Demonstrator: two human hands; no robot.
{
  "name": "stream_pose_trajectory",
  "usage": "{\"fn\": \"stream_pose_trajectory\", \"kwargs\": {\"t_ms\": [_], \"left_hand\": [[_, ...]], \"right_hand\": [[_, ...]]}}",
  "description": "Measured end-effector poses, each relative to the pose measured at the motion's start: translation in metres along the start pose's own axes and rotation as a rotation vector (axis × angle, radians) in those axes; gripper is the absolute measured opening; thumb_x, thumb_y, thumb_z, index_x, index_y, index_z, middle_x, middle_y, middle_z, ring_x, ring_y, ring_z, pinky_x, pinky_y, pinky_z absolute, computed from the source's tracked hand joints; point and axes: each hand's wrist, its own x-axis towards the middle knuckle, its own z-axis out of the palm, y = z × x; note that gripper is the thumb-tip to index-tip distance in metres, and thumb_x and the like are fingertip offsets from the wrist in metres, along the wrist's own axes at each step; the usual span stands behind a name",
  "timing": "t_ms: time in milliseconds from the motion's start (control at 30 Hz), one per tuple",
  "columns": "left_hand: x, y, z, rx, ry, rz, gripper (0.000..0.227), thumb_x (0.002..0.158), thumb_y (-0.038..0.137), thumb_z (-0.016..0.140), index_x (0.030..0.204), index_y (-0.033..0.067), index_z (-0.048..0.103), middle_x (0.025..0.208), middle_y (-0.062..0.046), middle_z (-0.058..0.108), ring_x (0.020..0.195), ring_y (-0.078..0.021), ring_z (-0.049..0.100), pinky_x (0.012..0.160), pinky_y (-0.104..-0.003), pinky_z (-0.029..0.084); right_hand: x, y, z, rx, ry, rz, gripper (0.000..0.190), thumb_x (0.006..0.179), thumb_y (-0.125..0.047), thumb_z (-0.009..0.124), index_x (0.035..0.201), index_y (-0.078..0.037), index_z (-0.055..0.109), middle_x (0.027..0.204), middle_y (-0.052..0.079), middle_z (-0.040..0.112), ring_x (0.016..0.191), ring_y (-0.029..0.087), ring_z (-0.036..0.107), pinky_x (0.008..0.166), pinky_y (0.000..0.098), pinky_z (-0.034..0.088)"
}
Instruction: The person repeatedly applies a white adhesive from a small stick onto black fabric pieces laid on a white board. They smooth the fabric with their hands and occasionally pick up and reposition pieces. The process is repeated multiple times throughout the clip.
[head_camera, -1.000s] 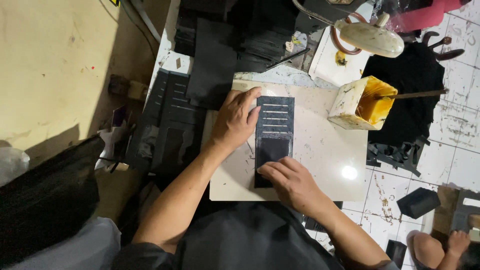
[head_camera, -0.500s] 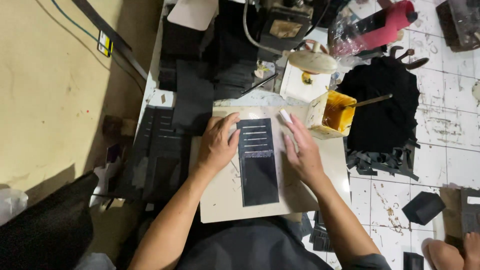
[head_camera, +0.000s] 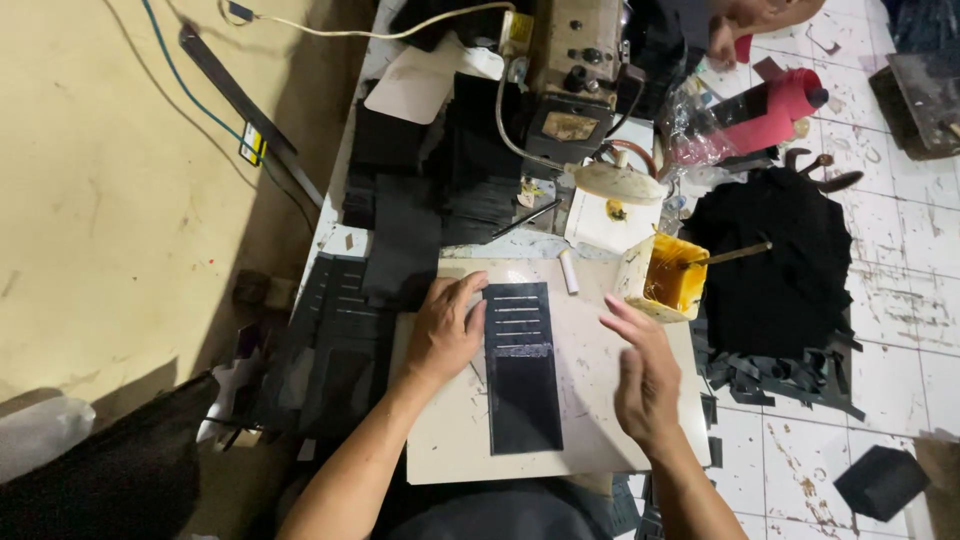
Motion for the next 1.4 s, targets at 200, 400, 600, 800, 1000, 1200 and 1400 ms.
{"fn": "stream_pose_trajectory", "kwargs": {"t_ms": [200,400,600,800,1000,1200,1400], "left_hand": [[0.01,0.025,-0.019,-0.123,0.086,-0.033,0.038,0.089,-0.002,0.068,0.126,0.0016,0.058,0.11,-0.009,0.075,0.098,-0.0238,0.071,0.087,-0.033,0.056],[0.009,0.012,-0.062,0.108,0.232,-0.076,0.029,0.097,0.008,0.067,0.124,0.0002,0.063,0.095,-0.009,0.077,0.073,-0.0216,0.071,0.064,-0.03,0.056],[0.004,-0.047,-0.074,0.427,-0.175,-0.142,0.044,0.1,0.018,0.057,0.135,-0.0078,0.059,0.137,-0.02,0.065,0.146,-0.0373,0.043,0.121,-0.048,0.03],[0.005,-0.04,-0.08,0.43,-0.035,-0.008,0.017,0.093,0.008,0.066,0.104,-0.0038,0.073,0.112,-0.017,0.077,0.126,-0.0346,0.065,0.11,-0.043,0.047],[0.017,-0.024,-0.101,0.422,0.22,0.09,0.019,0.104,0.017,0.067,0.109,0.0022,0.076,0.107,-0.015,0.077,0.112,-0.0335,0.071,0.094,-0.04,0.058],[0.006,-0.003,-0.091,0.475,0.26,0.139,0.016,0.102,0.015,0.067,0.108,0.0028,0.075,0.105,-0.014,0.076,0.105,-0.0315,0.074,0.09,-0.039,0.059],[-0.006,0.01,-0.078,0.428,0.308,0.108,0.012,0.096,0.007,0.066,0.104,0.0005,0.073,0.122,-0.019,0.069,0.117,-0.0383,0.066,0.096,-0.046,0.055]], "right_hand": [[-0.01,-0.004,0.003,0.001,-0.019,0.235,0.038,0.102,-0.004,0.054,0.139,0.0,0.045,0.112,0.014,0.074,0.103,0.025,0.073,0.094,0.0367,0.061],[-0.038,0.025,0.033,0.061,-0.121,0.398,0.039,0.097,-0.007,0.061,0.135,-0.002,0.058,0.115,0.013,0.074,0.102,0.022,0.076,0.087,0.0311,0.062],[-0.034,0.02,0.03,0.029,-0.094,0.32,0.037,0.097,-0.006,0.061,0.134,0.0,0.058,0.118,0.014,0.071,0.103,0.022,0.072,0.09,0.0311,0.06],[-0.036,0.015,0.026,0.101,-0.095,0.38,0.034,0.097,-0.004,0.06,0.13,0.002,0.059,0.119,0.016,0.071,0.104,0.024,0.074,0.091,0.0322,0.061],[-0.032,0.02,0.037,0.133,0.056,0.163,0.032,0.1,-0.005,0.062,0.132,-0.002,0.063,0.105,0.012,0.078,0.093,0.024,0.075,0.086,0.0384,0.057],[0.031,-0.031,0.078,0.451,-0.322,0.305,0.059,0.101,-0.013,0.055,0.155,-0.006,0.032,0.112,0.022,0.076,0.1,0.039,0.075,0.091,0.0543,0.056],[0.096,-0.053,0.152,0.458,-0.431,0.398,0.064,0.104,-0.032,0.056,0.159,-0.017,0.028,0.103,0.022,0.076,0.104,0.045,0.071,0.095,0.0581,0.051]]}}
